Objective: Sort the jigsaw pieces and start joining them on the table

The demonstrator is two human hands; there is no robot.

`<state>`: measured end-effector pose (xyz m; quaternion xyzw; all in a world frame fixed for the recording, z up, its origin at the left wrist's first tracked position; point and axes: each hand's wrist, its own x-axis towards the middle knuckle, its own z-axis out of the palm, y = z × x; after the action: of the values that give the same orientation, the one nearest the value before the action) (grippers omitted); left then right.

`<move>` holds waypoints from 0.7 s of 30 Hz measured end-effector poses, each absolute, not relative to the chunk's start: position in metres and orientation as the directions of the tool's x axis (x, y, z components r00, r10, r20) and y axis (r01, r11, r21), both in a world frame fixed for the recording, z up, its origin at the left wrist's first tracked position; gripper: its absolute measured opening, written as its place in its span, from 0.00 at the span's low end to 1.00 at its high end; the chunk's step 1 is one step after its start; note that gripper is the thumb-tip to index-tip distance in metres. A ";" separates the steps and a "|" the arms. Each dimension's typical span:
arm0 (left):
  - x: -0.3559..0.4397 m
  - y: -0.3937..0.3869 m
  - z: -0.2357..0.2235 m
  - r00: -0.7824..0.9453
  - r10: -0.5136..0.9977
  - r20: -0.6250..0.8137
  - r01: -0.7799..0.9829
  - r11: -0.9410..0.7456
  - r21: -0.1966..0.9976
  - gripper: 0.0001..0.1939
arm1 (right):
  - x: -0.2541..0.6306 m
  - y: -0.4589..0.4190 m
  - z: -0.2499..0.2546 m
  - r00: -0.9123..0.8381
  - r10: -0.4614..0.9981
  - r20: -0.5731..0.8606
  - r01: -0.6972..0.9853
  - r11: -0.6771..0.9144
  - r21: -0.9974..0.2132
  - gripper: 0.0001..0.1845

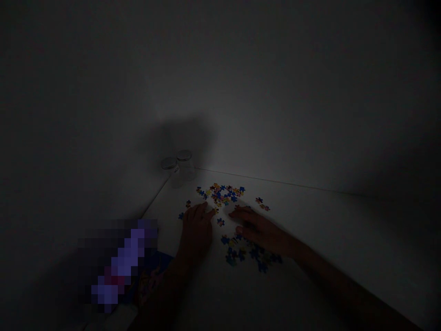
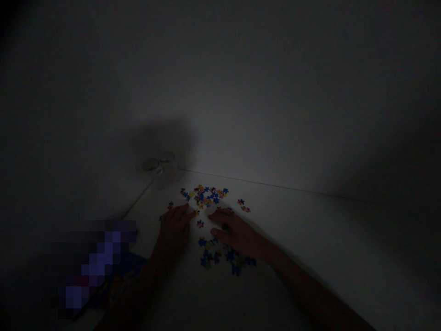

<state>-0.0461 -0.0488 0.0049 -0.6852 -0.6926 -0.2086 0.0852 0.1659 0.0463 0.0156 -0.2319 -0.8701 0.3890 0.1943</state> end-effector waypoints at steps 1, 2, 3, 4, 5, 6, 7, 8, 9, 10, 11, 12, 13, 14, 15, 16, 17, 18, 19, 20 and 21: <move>-0.047 -0.049 0.005 -0.040 0.912 0.409 0.984 -0.036 0.175 0.20 | 0.166 0.046 0.015 -0.816 0.555 0.159 0.250 0.589 -0.769 0.23; -0.047 -0.049 0.006 -0.039 0.910 0.413 0.983 -0.040 0.180 0.20 | 0.166 0.046 0.015 -0.817 0.554 0.162 0.246 0.589 -0.769 0.23; -0.048 -0.049 0.006 -0.047 0.907 0.419 0.982 -0.036 0.188 0.20 | 0.166 0.046 0.016 -0.818 0.552 0.164 0.243 0.589 -0.771 0.23; -0.049 -0.048 0.007 -0.063 0.903 0.425 0.980 -0.025 0.197 0.20 | 0.166 0.046 0.017 -0.819 0.550 0.163 0.241 0.588 -0.772 0.23; -0.049 -0.048 0.007 -0.081 0.899 0.430 0.978 -0.011 0.206 0.20 | 0.166 0.046 0.018 -0.820 0.550 0.159 0.242 0.585 -0.774 0.23; -0.049 -0.048 0.007 -0.092 0.897 0.432 0.977 -0.002 0.211 0.20 | 0.166 0.047 0.018 -0.821 0.550 0.154 0.244 0.581 -0.776 0.24; -0.049 -0.048 0.007 -0.094 0.898 0.431 0.977 0.001 0.212 0.20 | 0.166 0.047 0.019 -0.822 0.550 0.148 0.246 0.578 -0.778 0.24; -0.049 -0.048 0.007 -0.088 0.901 0.424 0.978 -0.003 0.210 0.19 | 0.166 0.047 0.019 -0.823 0.550 0.144 0.248 0.575 -0.779 0.24; -0.049 -0.048 0.006 -0.080 0.907 0.414 0.978 -0.008 0.207 0.19 | 0.165 0.046 0.020 -0.821 0.552 0.145 0.248 0.574 -0.780 0.24; -0.048 -0.048 0.006 -0.072 0.913 0.402 0.979 -0.013 0.205 0.20 | 0.165 0.046 0.020 -0.821 0.552 0.146 0.248 0.574 -0.780 0.24; -0.048 -0.048 0.006 -0.065 0.917 0.393 0.979 -0.018 0.204 0.20 | 0.165 0.046 0.019 -0.821 0.552 0.146 0.248 0.575 -0.780 0.24; -0.047 -0.048 0.006 -0.062 0.921 0.384 0.979 -0.020 0.205 0.21 | 0.165 0.046 0.019 -0.821 0.553 0.145 0.248 0.574 -0.781 0.24; -0.047 -0.048 0.006 -0.056 0.924 0.378 0.978 -0.024 0.205 0.21 | 0.165 0.046 0.018 -0.819 0.555 0.145 0.247 0.570 -0.784 0.23; -0.046 -0.048 0.006 -0.043 0.926 0.374 0.979 -0.037 0.202 0.21 | 0.165 0.046 0.018 -0.817 0.558 0.145 0.246 0.565 -0.788 0.23; -0.045 -0.048 0.006 -0.023 0.928 0.371 0.979 -0.055 0.197 0.21 | 0.165 0.046 0.017 -0.815 0.560 0.148 0.241 0.560 -0.793 0.23; -0.044 -0.048 0.007 0.002 0.930 0.368 0.978 -0.078 0.191 0.22 | 0.165 0.046 0.016 -0.813 0.562 0.155 0.234 0.557 -0.797 0.22; -0.043 -0.048 0.007 0.030 0.930 0.366 0.977 -0.104 0.185 0.22 | 0.165 0.046 0.015 -0.810 0.563 0.164 0.227 0.559 -0.797 0.22; -0.043 -0.048 0.007 0.051 0.928 0.370 0.975 -0.126 0.182 0.23 | 0.165 0.047 0.014 -0.808 0.563 0.175 0.224 0.567 -0.793 0.22; -0.042 -0.048 0.008 0.063 0.923 0.379 0.973 -0.141 0.181 0.23 | 0.165 0.047 0.012 -0.805 0.563 0.186 0.225 0.580 -0.783 0.22; -0.042 -0.048 0.008 0.063 0.917 0.393 0.972 -0.146 0.185 0.24 | 0.164 0.047 0.011 -0.801 0.566 0.195 0.233 0.595 -0.769 0.22; -0.042 -0.048 0.009 0.059 0.910 0.411 0.970 -0.150 0.193 0.23 | 0.164 0.046 0.011 -0.796 0.571 0.201 0.248 0.610 -0.753 0.22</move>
<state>-0.0422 -0.0483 0.0086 -0.7245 -0.6485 -0.2237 0.0673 0.1639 0.0461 0.0106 -0.2350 -0.8708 0.3737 0.2162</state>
